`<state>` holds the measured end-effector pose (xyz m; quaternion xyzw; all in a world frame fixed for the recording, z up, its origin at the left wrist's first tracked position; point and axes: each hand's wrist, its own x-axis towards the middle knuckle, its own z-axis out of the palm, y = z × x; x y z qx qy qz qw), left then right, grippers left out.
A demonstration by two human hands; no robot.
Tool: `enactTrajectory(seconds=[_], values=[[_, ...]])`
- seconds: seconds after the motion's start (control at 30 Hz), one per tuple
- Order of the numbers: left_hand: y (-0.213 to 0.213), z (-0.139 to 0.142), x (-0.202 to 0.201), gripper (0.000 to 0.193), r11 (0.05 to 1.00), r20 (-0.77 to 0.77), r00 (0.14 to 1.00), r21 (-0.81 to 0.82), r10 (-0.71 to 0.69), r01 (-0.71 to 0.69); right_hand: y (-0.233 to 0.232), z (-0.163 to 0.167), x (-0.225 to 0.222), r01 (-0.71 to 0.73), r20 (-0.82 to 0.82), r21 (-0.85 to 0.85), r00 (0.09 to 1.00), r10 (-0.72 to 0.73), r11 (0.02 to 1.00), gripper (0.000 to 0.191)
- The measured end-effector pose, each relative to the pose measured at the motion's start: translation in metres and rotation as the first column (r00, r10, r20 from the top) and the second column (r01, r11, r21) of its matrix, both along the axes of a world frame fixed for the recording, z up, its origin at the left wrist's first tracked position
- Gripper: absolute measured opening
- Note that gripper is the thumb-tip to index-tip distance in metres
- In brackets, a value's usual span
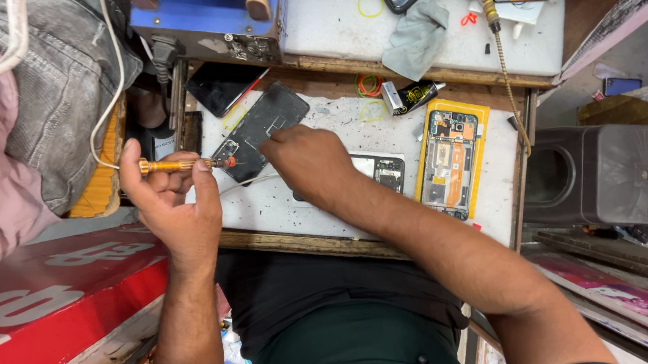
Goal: The person uses a precision screwdriver to remove screws from a disassembled smartphone, then handles the back cover and a replacement battery package. They place the back cover onto the phone chassis and continue adjusting components on the workbench.
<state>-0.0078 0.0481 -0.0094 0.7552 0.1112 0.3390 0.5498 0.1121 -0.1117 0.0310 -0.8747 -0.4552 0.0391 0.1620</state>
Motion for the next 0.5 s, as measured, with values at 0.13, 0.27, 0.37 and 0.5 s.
enactTrajectory(seconds=[0.13, 0.27, 0.37, 0.5], values=[[0.003, 0.001, -0.006, 0.071, 1.0, 0.011, 1.0, -0.002, 0.027, -0.027, 0.017, 0.007, 0.011, -0.109, 0.092, -0.11, 0.989, 0.119, 0.988, 0.012], [0.007, 0.001, -0.013, 0.07, 0.998, 0.009, 0.999, 0.02, 0.053, -0.053, 0.02, 0.006, 0.008, -0.202, 0.181, -0.116, 0.958, 0.221, 0.972, 0.009], [0.008, 0.0, -0.018, 0.07, 0.999, 0.015, 0.999, 0.012, 0.039, -0.039, 0.021, 0.004, 0.005, -0.267, 0.244, -0.127, 0.925, 0.291, 0.955, 0.007], [0.006, -0.003, -0.021, 0.069, 1.0, 0.026, 0.999, 0.008, 0.023, -0.023, 0.023, 0.002, 0.002, -0.338, 0.29, -0.155, 0.883, 0.37, 0.928, 0.01]])
